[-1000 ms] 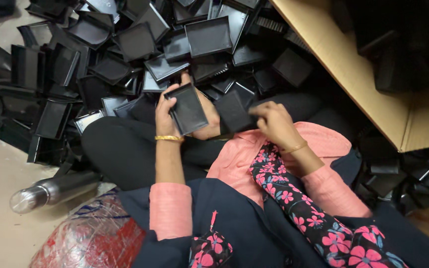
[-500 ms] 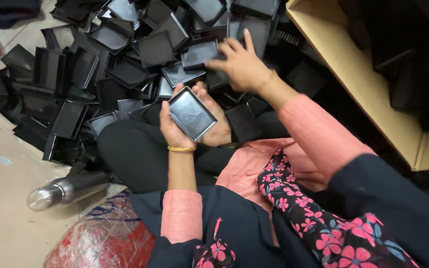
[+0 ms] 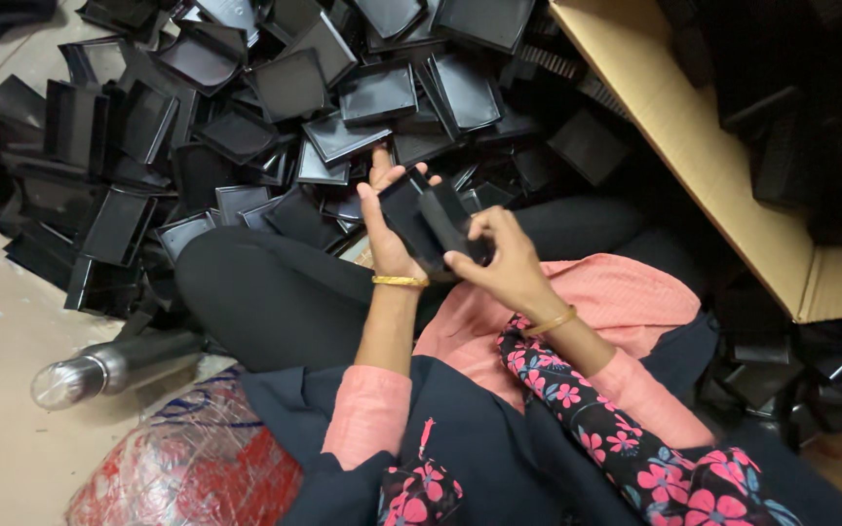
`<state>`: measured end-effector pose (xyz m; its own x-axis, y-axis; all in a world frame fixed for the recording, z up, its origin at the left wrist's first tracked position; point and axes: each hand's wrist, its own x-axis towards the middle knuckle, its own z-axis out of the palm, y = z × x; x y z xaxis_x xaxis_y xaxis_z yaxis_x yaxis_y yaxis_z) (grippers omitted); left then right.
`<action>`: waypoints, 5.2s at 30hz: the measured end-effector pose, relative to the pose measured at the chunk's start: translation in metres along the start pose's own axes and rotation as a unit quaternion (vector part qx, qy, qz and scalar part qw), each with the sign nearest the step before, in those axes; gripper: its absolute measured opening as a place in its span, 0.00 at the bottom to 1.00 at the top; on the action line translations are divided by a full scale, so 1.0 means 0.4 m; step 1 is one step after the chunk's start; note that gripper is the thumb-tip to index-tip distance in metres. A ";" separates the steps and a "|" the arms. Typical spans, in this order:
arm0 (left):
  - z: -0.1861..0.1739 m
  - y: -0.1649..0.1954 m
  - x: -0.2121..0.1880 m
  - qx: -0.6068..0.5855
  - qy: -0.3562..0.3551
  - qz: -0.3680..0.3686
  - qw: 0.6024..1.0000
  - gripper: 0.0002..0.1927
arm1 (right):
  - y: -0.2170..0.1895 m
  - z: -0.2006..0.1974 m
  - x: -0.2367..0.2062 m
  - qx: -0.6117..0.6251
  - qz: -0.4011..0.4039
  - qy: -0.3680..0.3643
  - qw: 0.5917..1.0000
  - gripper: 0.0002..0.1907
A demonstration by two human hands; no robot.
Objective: The person sits on the floor and repeatedly picks up two black plastic components, snaps them together, and places the assembled unit into a cardboard box to the right. The person continues this cycle for the duration of the clip.
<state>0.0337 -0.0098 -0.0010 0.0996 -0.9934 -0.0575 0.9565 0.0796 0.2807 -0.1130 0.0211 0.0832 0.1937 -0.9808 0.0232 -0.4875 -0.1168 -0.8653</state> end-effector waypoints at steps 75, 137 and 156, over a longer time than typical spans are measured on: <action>0.011 0.008 0.030 0.225 -0.003 0.055 0.973 0.28 | 0.002 -0.003 0.033 0.296 0.080 -0.058 0.950 0.37; -0.108 0.186 0.083 0.075 0.139 -0.010 0.987 0.25 | 0.162 -0.093 0.285 -0.347 -0.177 0.102 0.916 0.22; 0.011 0.033 0.034 0.304 -0.008 -0.008 0.953 0.38 | 0.009 0.005 0.087 0.192 0.053 -0.053 0.979 0.36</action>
<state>0.0463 -0.0226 0.0063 0.0770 -0.9956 -0.0534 0.6214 0.0061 0.7835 -0.1063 -0.0133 0.0799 0.2566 -0.9601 -0.1113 -0.1579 0.0720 -0.9848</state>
